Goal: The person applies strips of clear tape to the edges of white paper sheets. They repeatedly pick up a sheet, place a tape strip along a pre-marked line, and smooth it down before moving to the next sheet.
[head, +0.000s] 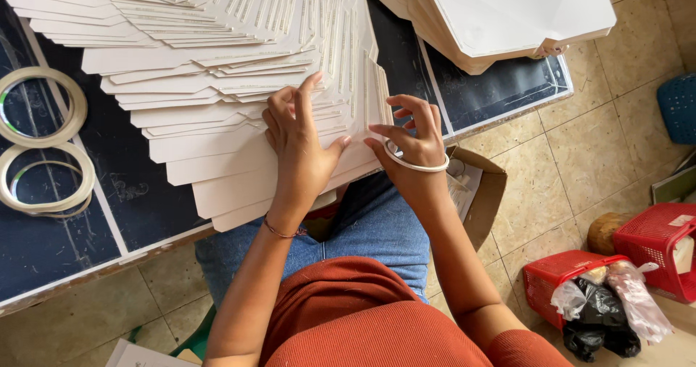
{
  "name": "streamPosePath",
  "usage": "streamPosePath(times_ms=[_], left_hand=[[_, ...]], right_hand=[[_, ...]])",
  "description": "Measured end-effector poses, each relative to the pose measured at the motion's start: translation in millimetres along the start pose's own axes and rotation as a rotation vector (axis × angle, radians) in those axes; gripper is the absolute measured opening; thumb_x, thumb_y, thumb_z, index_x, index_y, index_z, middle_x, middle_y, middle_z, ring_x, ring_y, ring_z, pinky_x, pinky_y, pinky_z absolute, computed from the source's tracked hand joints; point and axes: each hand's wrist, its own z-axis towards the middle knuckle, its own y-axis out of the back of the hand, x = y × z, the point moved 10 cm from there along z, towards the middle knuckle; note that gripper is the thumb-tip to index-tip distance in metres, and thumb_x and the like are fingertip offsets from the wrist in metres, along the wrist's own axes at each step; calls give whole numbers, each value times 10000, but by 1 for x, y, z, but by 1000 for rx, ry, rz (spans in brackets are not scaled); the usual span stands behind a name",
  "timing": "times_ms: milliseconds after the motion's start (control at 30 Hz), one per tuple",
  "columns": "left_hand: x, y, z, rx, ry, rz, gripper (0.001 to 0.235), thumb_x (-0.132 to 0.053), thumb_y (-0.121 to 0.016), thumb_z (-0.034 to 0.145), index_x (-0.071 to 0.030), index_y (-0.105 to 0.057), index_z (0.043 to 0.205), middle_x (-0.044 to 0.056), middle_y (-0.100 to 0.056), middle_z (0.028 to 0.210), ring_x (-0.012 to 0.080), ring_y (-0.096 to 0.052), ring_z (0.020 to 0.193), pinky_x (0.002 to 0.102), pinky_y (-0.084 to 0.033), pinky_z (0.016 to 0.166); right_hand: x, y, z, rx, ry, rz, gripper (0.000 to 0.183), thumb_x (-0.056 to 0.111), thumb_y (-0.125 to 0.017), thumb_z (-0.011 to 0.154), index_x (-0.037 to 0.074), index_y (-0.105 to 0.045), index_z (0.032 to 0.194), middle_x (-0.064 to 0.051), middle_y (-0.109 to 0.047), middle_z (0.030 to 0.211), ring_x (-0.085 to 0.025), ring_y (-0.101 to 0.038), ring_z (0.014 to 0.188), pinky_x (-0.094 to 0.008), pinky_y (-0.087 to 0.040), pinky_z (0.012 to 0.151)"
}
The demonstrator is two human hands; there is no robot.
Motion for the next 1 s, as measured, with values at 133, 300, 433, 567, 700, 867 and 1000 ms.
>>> streamPosePath(times_ms=[133,300,433,567,700,867,1000], left_hand=[[2,-2,6,-1,52,18,1152,-124,-1065,679,-218,-390,1607,103,-367,1371,380,-424,1234,553,-427,1055],[0,-1,7,-6,61,16,1119,-162,-1090,659,-201,-407,1545,120,-367,1333,409,-405,1233,550,-386,1050],[4,-4,5,-11,48,8,1129,-184,-1097,643,-225,-415,1542,110,-364,1333,400,-403,1231,559,-393,1073],[7,-6,6,-38,29,27,1122,-232,-1104,629,-239,-413,1513,92,-365,1332,386,-415,1235,569,-415,1059],[21,-3,9,-18,-58,-173,937,-123,-1030,744,-223,-463,1483,92,-460,1308,393,-490,1245,618,-442,1049],[32,49,-25,-13,-31,-14,989,-59,-1008,702,-185,-466,1518,105,-451,1310,398,-480,1202,599,-461,1049],[54,61,-46,13,59,111,1055,-135,-1043,647,-193,-473,1533,99,-400,1330,404,-436,1202,625,-446,1034]], right_hand=[[-3,-1,-7,-21,-8,22,105,116,-875,945,43,-815,898,-168,-676,1258,-344,-656,1009,-399,-561,818],[7,1,-20,-58,14,-2,48,123,-845,962,81,-828,947,-154,-672,1283,-334,-659,1029,-384,-558,815],[13,4,-24,-106,22,-1,37,84,-856,944,72,-828,923,-153,-681,1269,-342,-658,1033,-389,-554,821],[28,30,-32,-230,45,-75,64,114,-904,905,127,-856,945,-124,-690,1281,-322,-591,1026,-395,-529,851],[28,24,-15,-83,-162,69,85,153,-872,972,127,-833,1043,-118,-640,1360,-335,-609,1129,-404,-556,922],[40,-27,-22,94,-151,136,100,188,-912,887,184,-830,943,-89,-638,1356,-340,-544,1172,-395,-492,948],[56,-52,-22,152,-157,162,118,158,-907,856,166,-796,893,-70,-655,1351,-356,-554,1167,-441,-498,971]])
